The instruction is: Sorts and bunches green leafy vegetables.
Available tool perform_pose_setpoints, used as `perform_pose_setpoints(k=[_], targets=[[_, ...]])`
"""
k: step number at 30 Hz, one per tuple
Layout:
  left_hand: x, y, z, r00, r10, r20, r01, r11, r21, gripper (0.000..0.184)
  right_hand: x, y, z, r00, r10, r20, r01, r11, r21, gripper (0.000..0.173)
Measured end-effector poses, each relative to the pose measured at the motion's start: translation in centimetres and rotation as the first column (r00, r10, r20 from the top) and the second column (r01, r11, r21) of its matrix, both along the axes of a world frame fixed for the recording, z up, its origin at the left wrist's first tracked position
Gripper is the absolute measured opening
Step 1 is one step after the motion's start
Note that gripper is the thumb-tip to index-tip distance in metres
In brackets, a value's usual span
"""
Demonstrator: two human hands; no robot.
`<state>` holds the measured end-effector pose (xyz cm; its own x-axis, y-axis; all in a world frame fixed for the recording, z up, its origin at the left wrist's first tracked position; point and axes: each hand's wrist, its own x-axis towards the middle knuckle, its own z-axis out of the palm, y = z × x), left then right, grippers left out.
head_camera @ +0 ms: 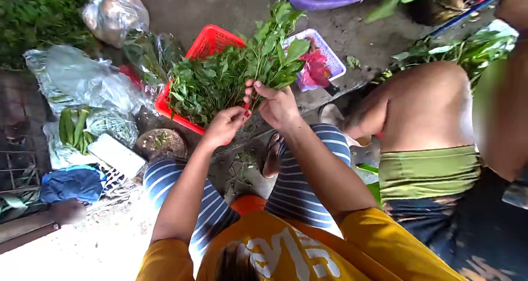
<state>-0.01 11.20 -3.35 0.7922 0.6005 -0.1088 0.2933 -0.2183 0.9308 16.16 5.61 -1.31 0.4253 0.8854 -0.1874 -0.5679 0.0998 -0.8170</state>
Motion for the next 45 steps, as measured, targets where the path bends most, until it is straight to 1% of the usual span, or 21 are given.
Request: perform_pose_setpoints(k=[4, 6, 8, 11, 14, 17, 19, 20, 23, 26, 28, 30, 32, 33, 35, 36, 38, 39, 41, 43, 45], targets=[[1.1, -0.9, -0.5, 0.999, -0.001, 0.050, 0.007, 0.993, -0.119, 0.025, 0.0, 0.0, -0.1, 0.999, 0.015, 0.039, -0.016, 1.000, 0.020, 0.014], [1.6, -1.4, -0.7, 0.998, 0.033, 0.046, -0.030, 0.998, -0.064, 0.025, 0.0, 0.1, -0.1, 0.997, 0.030, 0.068, -0.032, 0.999, 0.030, 0.015], [1.8, -1.8, -0.5, 0.999, 0.031, -0.007, -0.031, 1.000, -0.006, 0.029, 0.0, 0.1, -0.2, 0.992, 0.045, 0.114, -0.049, 0.998, 0.033, 0.013], [1.8, -1.7, -0.4, 1.000, 0.013, -0.005, -0.013, 1.000, 0.006, 0.030, 0.2, 0.0, 0.0, 0.996, 0.046, 0.079, -0.048, 0.999, 0.021, 0.012], [1.7, -1.5, -0.5, 0.996, 0.012, 0.090, 0.002, 0.988, -0.156, 0.028, 0.5, -0.2, 0.5, 0.999, 0.039, 0.015, -0.038, 0.999, -0.013, 0.014], [1.3, -1.5, -0.4, 0.980, 0.025, 0.199, 0.048, 0.934, -0.355, 0.025, 0.8, -0.3, 0.6, 0.999, 0.039, -0.009, -0.039, 0.999, -0.013, 0.017], [1.1, -1.4, -0.6, 0.977, 0.005, 0.215, 0.081, 0.918, -0.388, 0.028, 1.0, -0.4, 0.6, 0.999, 0.025, -0.023, -0.025, 1.000, 0.006, 0.016], [1.2, -1.4, -0.6, 0.981, -0.010, 0.194, 0.081, 0.928, -0.364, 0.029, 1.1, -0.4, 0.6, 0.999, 0.012, -0.030, -0.012, 1.000, 0.011, 0.016], [1.7, -1.8, -0.3, 0.997, -0.043, 0.058, 0.054, 0.980, -0.194, 0.030, 0.8, -0.3, 0.5, 1.000, -0.013, 0.003, 0.013, 1.000, 0.001, 0.017], [1.8, -1.5, -0.7, 0.995, -0.095, -0.017, 0.093, 0.992, -0.088, 0.030, 0.4, -0.5, 0.0, 0.989, 0.013, 0.148, -0.015, 1.000, 0.013, 0.010], [1.2, -0.9, -0.4, 0.991, -0.129, -0.040, 0.121, 0.981, -0.153, 0.031, 0.2, -0.8, -0.1, 0.955, 0.095, 0.281, -0.097, 0.995, -0.006, 0.010], [0.5, -0.2, 0.2, 0.991, -0.121, -0.052, 0.106, 0.966, -0.238, 0.042, -0.1, -0.9, 0.0, 0.899, 0.194, 0.394, -0.184, 0.981, -0.062, 0.009], [-0.2, 0.7, 0.6, 0.990, -0.107, -0.091, 0.082, 0.965, -0.248, 0.050, 0.2, -1.0, 0.1, 0.854, 0.232, 0.467, -0.206, 0.973, -0.106, 0.009], [-0.8, 1.3, 0.8, 0.987, -0.088, -0.137, 0.056, 0.973, -0.222, 0.053, 0.6, -1.0, 0.1, 0.851, 0.208, 0.482, -0.182, 0.978, -0.100, 0.011], [-1.9, 3.2, 0.4, 0.961, 0.028, -0.273, -0.051, 0.996, -0.076, 0.047, 1.6, -0.9, 0.6, 0.890, 0.091, 0.446, -0.071, 0.996, -0.061, 0.011], [-2.4, 4.4, -0.1, 0.924, 0.120, -0.363, -0.117, 0.993, 0.032, 0.042, 2.2, -0.8, 0.8, 0.917, 0.020, 0.399, -0.006, 0.999, -0.035, 0.010], [-2.6, 6.1, -1.3, 0.811, 0.310, -0.496, -0.234, 0.949, 0.211, 0.031, 3.1, -0.6, 1.1, 0.952, -0.085, 0.295, 0.087, 0.996, 0.006, 0.008], [-2.3, 6.5, -1.8, 0.782, 0.370, -0.501, -0.282, 0.928, 0.246, 0.029, 3.2, -0.6, 1.2, 0.960, -0.110, 0.257, 0.112, 0.994, 0.007, 0.008], [-1.1, 6.6, -3.0, 0.812, 0.378, -0.444, -0.307, 0.925, 0.224, 0.027, 2.9, -0.6, 1.2, 0.967, -0.113, 0.229, 0.114, 0.993, 0.008, 0.009], [0.5, 6.0, -4.5, 0.845, 0.318, -0.430, -0.235, 0.943, 0.236, 0.029, 2.3, -0.6, 1.0, 0.968, -0.085, 0.235, 0.084, 0.996, 0.012, 0.009], [2.4, 5.4, -5.8, 0.817, 0.317, -0.481, -0.189, 0.936, 0.296, 0.035, 2.0, -0.7, 1.2, 0.968, -0.056, 0.244, 0.059, 0.998, -0.004, 0.007]])
